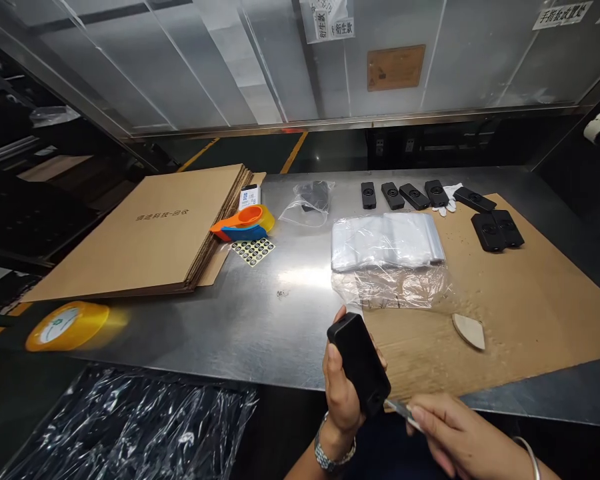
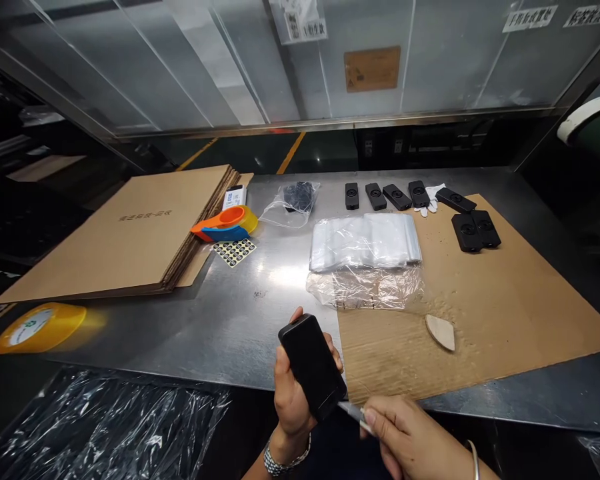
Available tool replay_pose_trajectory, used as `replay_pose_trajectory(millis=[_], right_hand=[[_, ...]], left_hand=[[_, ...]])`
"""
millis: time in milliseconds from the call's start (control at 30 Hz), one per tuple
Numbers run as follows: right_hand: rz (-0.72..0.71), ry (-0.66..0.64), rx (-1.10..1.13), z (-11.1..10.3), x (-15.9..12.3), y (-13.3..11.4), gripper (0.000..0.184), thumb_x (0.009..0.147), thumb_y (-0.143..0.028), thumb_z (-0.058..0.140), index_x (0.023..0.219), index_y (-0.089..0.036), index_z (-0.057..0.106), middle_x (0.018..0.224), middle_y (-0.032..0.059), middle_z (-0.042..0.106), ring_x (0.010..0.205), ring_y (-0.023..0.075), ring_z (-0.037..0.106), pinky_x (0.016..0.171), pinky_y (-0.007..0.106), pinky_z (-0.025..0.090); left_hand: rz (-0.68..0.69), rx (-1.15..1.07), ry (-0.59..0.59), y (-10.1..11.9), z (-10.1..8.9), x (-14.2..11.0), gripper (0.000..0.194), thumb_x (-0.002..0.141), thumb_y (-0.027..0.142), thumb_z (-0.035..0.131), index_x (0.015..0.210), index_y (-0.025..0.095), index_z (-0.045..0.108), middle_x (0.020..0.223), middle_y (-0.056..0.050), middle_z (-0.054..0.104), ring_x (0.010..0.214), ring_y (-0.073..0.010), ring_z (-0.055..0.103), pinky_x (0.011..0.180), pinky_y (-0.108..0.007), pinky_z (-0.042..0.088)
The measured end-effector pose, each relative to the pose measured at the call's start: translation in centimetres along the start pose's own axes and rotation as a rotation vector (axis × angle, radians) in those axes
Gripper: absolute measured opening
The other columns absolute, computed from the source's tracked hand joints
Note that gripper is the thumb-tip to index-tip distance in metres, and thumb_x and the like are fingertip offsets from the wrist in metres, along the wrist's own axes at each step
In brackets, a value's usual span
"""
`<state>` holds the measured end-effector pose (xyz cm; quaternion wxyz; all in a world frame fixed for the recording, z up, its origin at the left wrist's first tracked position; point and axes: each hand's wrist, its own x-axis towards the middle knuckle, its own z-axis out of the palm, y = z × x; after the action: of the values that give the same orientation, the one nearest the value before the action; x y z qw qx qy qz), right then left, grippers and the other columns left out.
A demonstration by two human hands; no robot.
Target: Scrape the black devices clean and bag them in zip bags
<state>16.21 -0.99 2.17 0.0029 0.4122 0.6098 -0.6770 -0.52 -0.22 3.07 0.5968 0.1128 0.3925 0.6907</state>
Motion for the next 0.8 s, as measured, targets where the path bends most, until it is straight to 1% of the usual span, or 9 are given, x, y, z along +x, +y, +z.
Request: replay_pose_trajectory(millis=[67,100,167,267,333,367,467,600,800], right_hand=[[0.032,-0.192,0.316,0.3,0.2,0.4,0.051,0.087,-0.060,0.032,0.082,-0.015,0.054,0.043,-0.0061,0.040,0.031,0.0053,0.030,0.033,0.018,0.020],[0.011,-0.236,0.414,0.4,0.3,0.6,0.052,0.085,-0.061,0.034,0.082,-0.013,0.055,0.044,-0.0059,0.040,0.031,0.0046,0.029,0.032,0.018,0.018],[-0.068,-0.201,0.479,0.4,0.1,0.7,0.049,0.084,-0.060,0.039,0.084,-0.013,0.054,0.047,-0.0059,0.040,0.035,0.0040,0.030,0.034,0.017,0.019],[-0.187,0.128,0.241,-0.3,-0.4,-0.1,0.036,0.085,-0.051,0.047,0.083,-0.016,0.052,0.057,-0.0047,0.041,0.048,0.0057,0.035,0.045,0.018,0.028],[-0.287,0.345,-0.055,-0.8,-0.5,-1.0,0.029,0.088,-0.042,0.047,0.075,-0.016,0.051,0.062,-0.0028,0.042,0.056,0.0079,0.038,0.053,0.022,0.030],[-0.336,0.393,-0.189,-0.9,-0.5,-1.4,0.029,0.089,-0.039,0.046,0.072,-0.017,0.051,0.063,-0.0019,0.044,0.058,0.0088,0.039,0.055,0.023,0.030],[-0.410,0.352,-0.441,-1.0,-0.1,-2.3,0.027,0.090,-0.035,0.044,0.070,-0.018,0.048,0.064,-0.0012,0.051,0.058,0.0096,0.043,0.055,0.024,0.029],[-0.346,0.309,-0.582,-0.5,0.5,-2.3,0.031,0.087,-0.043,0.049,0.068,-0.019,0.047,0.062,-0.0029,0.054,0.054,0.0097,0.044,0.052,0.025,0.025],[-0.310,0.341,-0.691,-0.1,0.6,-1.9,0.038,0.088,-0.050,0.042,0.068,-0.019,0.050,0.062,-0.0007,0.059,0.054,0.0120,0.050,0.051,0.025,0.025]], left_hand=[[-0.052,-0.052,-0.019,0.2,0.2,0.4,0.054,0.084,0.054,0.034,0.134,0.037,0.025,0.073,-0.001,0.057,0.054,-0.0144,0.053,0.050,-0.026,0.044],[-0.094,-0.073,-0.021,0.3,0.3,0.6,0.050,0.086,0.053,0.032,0.133,0.037,0.027,0.071,0.000,0.056,0.052,-0.0136,0.052,0.050,-0.025,0.044],[-0.208,-0.100,-0.007,0.3,0.4,1.1,0.046,0.087,0.052,0.031,0.129,0.036,0.032,0.067,0.001,0.055,0.050,-0.0124,0.052,0.049,-0.023,0.043],[-0.419,-0.123,0.035,-0.4,0.3,1.6,0.043,0.085,0.054,0.035,0.111,0.023,0.051,0.062,0.000,0.055,0.046,-0.0115,0.051,0.045,-0.021,0.040],[-0.607,-0.139,0.034,-1.2,0.2,1.7,0.050,0.082,0.058,0.036,0.084,0.014,0.058,0.058,-0.002,0.054,0.043,-0.0114,0.051,0.043,-0.021,0.039],[-0.686,-0.157,0.017,-1.6,0.1,1.6,0.052,0.081,0.059,0.036,0.073,0.012,0.057,0.055,-0.002,0.053,0.042,-0.0109,0.050,0.041,-0.020,0.038],[-0.794,-0.202,-0.011,-2.8,0.2,1.1,0.053,0.081,0.057,0.038,0.057,0.012,0.052,0.050,-0.003,0.051,0.040,-0.0086,0.047,0.040,-0.018,0.034],[-0.831,-0.114,0.068,-3.5,0.4,0.6,0.051,0.080,0.058,0.041,0.059,0.012,0.052,0.053,-0.004,0.054,0.046,-0.0094,0.049,0.046,-0.019,0.037],[-0.741,-0.153,0.089,-4.0,0.3,0.4,0.037,0.079,0.049,0.052,0.065,0.015,0.051,0.053,0.003,0.047,0.047,-0.0068,0.043,0.051,-0.020,0.035]])
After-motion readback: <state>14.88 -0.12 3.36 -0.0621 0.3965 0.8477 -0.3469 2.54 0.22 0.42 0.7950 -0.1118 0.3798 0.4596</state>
